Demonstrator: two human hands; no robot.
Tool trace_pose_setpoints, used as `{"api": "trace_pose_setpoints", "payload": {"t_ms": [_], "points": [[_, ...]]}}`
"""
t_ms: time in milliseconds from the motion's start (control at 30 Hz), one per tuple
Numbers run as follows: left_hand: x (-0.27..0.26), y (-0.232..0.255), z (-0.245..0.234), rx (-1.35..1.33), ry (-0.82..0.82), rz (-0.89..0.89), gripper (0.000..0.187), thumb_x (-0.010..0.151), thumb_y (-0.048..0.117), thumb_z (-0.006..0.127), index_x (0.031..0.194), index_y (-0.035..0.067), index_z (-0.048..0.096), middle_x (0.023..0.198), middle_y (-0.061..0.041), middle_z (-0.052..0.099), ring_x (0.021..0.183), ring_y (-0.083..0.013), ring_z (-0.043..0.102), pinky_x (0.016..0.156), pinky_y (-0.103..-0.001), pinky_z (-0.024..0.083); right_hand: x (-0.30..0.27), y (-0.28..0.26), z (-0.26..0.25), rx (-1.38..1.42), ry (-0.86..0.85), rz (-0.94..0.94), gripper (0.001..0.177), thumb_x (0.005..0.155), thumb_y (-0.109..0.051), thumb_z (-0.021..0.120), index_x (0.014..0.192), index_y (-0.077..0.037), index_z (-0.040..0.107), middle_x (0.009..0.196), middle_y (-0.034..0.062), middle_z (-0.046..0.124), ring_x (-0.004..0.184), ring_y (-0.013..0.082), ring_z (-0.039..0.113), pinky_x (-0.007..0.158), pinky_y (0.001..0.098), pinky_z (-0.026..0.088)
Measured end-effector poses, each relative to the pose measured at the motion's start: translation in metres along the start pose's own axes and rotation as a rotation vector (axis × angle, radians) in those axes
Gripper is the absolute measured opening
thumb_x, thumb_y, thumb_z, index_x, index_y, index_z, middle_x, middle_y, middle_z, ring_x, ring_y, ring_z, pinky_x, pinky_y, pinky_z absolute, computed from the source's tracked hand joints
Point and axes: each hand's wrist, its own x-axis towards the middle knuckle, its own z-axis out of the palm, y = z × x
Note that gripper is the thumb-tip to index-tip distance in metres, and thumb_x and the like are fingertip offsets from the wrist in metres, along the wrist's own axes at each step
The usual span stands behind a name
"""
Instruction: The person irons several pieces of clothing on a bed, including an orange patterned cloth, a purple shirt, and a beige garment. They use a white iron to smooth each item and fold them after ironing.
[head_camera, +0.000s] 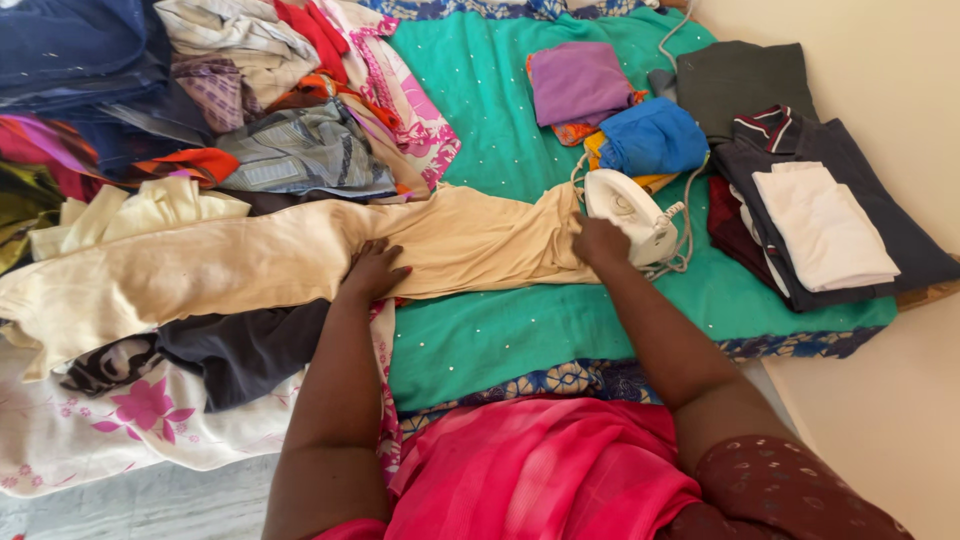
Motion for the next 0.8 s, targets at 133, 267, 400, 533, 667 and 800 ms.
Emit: {"api": "trace_pose_setpoints", "payload": {"t_ms": [133, 267, 400, 533, 667, 800], "points": [[0.003, -0.005, 0.002, -0.035, 0.024, 0.013, 0.065, 0.092, 0.052, 0.062, 0.148, 0.020, 0.053, 0.165, -0.010, 0.033, 0.155, -0.0322, 0.023, 0.126, -0.046, 0.017, -0.012, -0.003, 0.022, 0.451, -0.169, 0.022, 0.073, 0.083, -0.041, 0.076, 0.150, -0.027, 0.052, 0.107, 0.0136, 0.078, 0.102, 0.0309, 0.072, 0.092, 0.0441, 0.055], [0.001, -0.005, 0.001, -0.040, 0.030, 0.020, 0.065, 0.091, 0.052, 0.063, 0.147, 0.020, 0.053, 0.165, -0.011, 0.032, 0.154, -0.0333, 0.022, 0.125, -0.046, 0.017, -0.021, 0.022, 0.009, 0.606, -0.035, 0.058, 0.072, 0.077, -0.013, 0.069, 0.147, -0.028, 0.059, 0.109, 0.0163, 0.075, 0.100, 0.0378, 0.072, 0.090, 0.0483, 0.057], [-0.005, 0.001, -0.006, -0.051, 0.046, 0.043, 0.067, 0.089, 0.053, 0.065, 0.147, 0.019, 0.054, 0.165, -0.011, 0.033, 0.155, -0.0336, 0.023, 0.126, -0.045, 0.018, -0.045, 0.050, -0.020, 0.192, 0.048, 0.181, 0.056, 0.080, -0.012, 0.068, 0.134, -0.028, 0.068, 0.114, 0.0144, 0.074, 0.107, 0.0364, 0.069, 0.090, 0.0481, 0.055], [-0.018, 0.022, -0.018, 0.022, 0.054, 0.012, 0.067, 0.086, 0.048, 0.071, 0.144, 0.018, 0.056, 0.161, -0.010, 0.038, 0.152, -0.0330, 0.026, 0.121, -0.049, 0.021, -0.073, 0.050, -0.039, 0.078, -0.003, 0.174, 0.047, 0.084, -0.013, 0.069, 0.128, -0.029, 0.073, 0.116, 0.0137, 0.074, 0.107, 0.0363, 0.070, 0.091, 0.0494, 0.056], [-0.041, 0.046, -0.038, -0.125, 0.549, 0.178, 0.050, 0.087, 0.031, 0.079, 0.130, 0.009, 0.068, 0.134, -0.016, 0.064, 0.126, -0.0354, 0.057, 0.106, -0.045, 0.046, -0.080, 0.032, -0.042, 0.083, -0.025, 0.153, 0.045, 0.095, -0.031, 0.068, 0.140, -0.029, 0.066, 0.128, 0.0126, 0.072, 0.117, 0.0360, 0.067, 0.096, 0.0539, 0.053], [-0.061, 0.033, -0.067, -0.149, 1.091, 0.053, 0.022, 0.094, 0.014, 0.079, 0.114, 0.005, 0.077, 0.098, -0.012, 0.075, 0.092, -0.0342, 0.068, 0.083, -0.046, 0.054, -0.076, 0.009, -0.012, 0.080, 0.035, -0.212, 0.065, 0.095, -0.051, 0.061, 0.154, -0.029, 0.047, 0.156, 0.0143, 0.044, 0.138, 0.0389, 0.045, 0.105, 0.0541, 0.043]]}}
